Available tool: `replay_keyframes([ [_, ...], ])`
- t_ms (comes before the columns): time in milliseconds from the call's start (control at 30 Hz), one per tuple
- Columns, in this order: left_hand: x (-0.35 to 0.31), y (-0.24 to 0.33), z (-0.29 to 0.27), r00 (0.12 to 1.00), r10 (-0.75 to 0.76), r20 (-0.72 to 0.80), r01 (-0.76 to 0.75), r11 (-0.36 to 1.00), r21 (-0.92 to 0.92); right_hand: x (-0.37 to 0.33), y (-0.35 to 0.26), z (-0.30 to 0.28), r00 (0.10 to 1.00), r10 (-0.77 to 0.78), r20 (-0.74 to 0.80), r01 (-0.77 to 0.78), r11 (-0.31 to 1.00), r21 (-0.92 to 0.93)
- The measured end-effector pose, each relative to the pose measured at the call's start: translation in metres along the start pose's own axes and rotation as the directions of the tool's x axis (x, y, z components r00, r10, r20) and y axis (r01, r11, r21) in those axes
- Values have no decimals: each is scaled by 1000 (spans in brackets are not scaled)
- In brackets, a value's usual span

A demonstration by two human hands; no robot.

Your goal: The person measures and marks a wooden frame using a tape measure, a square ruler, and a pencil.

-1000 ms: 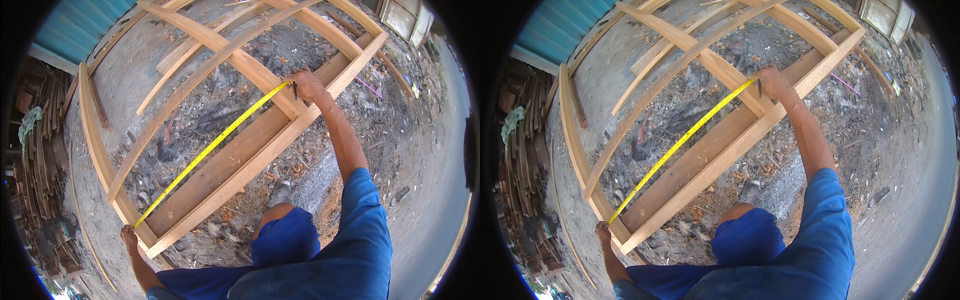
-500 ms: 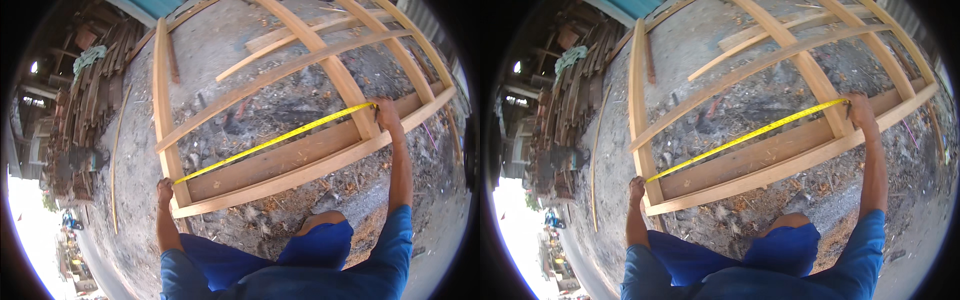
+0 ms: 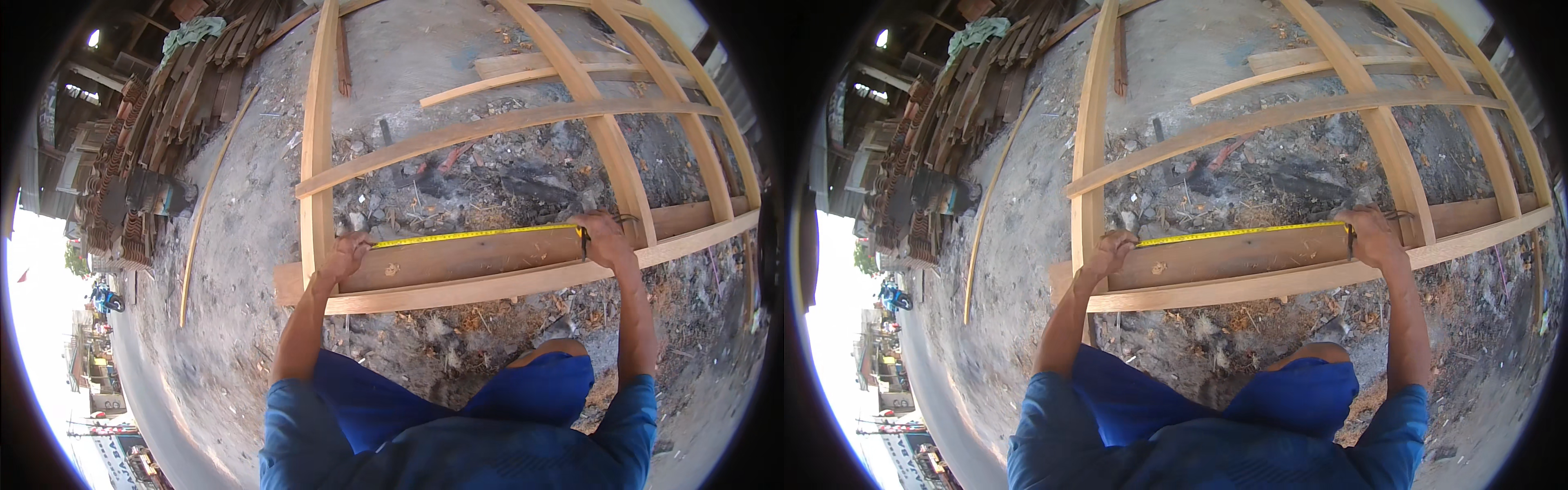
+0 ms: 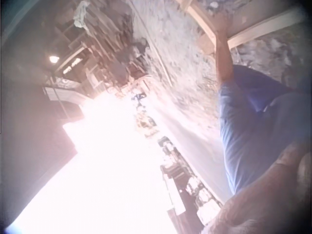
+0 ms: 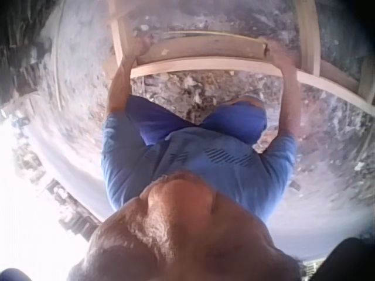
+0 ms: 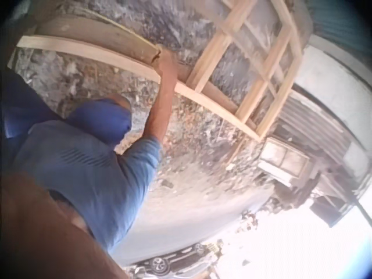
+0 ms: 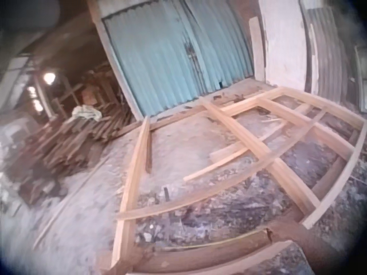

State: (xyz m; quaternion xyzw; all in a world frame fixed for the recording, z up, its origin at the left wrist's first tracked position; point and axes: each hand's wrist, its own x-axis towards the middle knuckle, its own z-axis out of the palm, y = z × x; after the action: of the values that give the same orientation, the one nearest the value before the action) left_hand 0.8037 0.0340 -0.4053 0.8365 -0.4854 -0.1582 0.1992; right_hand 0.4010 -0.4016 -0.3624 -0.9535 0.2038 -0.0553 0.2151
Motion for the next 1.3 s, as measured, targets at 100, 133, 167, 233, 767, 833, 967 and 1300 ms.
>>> replay_keyframes([
  [100, 21, 25, 2, 965, 40, -260, 7, 984, 176, 30, -31, 52, 959, -31, 281, 1, 994, 107],
  [133, 20, 9, -9, 937, -66, -342, 150, 963, 225, 36, -45, 64, 930, -24, 366, -11, 996, 92],
  [167, 19, -12, -20, 890, -162, -426, 291, 922, 256, 40, -53, 75, 924, -33, 381, 12, 998, 56],
  [233, 7, -34, -37, 734, -460, -500, 614, 764, 198, 45, -59, 99, 905, -37, 424, 51, 998, -22],
  [767, -30, -96, -10, 528, -784, -328, 788, 596, -155, 301, -243, 216, 865, -49, 499, 253, 902, -349],
  [833, -20, -90, -12, 556, -753, -352, 763, 630, -141, 335, -243, 252, 904, 29, 427, 98, 957, -272],
  [967, -23, -83, -20, 589, -757, -283, 708, 652, -272, 384, -182, 353, 969, 48, 244, 97, 831, -548],
  [1300, -16, -90, -15, 597, -678, -428, 621, 729, -289, 400, -185, 367, 998, -59, -17, 45, 888, -458],
])
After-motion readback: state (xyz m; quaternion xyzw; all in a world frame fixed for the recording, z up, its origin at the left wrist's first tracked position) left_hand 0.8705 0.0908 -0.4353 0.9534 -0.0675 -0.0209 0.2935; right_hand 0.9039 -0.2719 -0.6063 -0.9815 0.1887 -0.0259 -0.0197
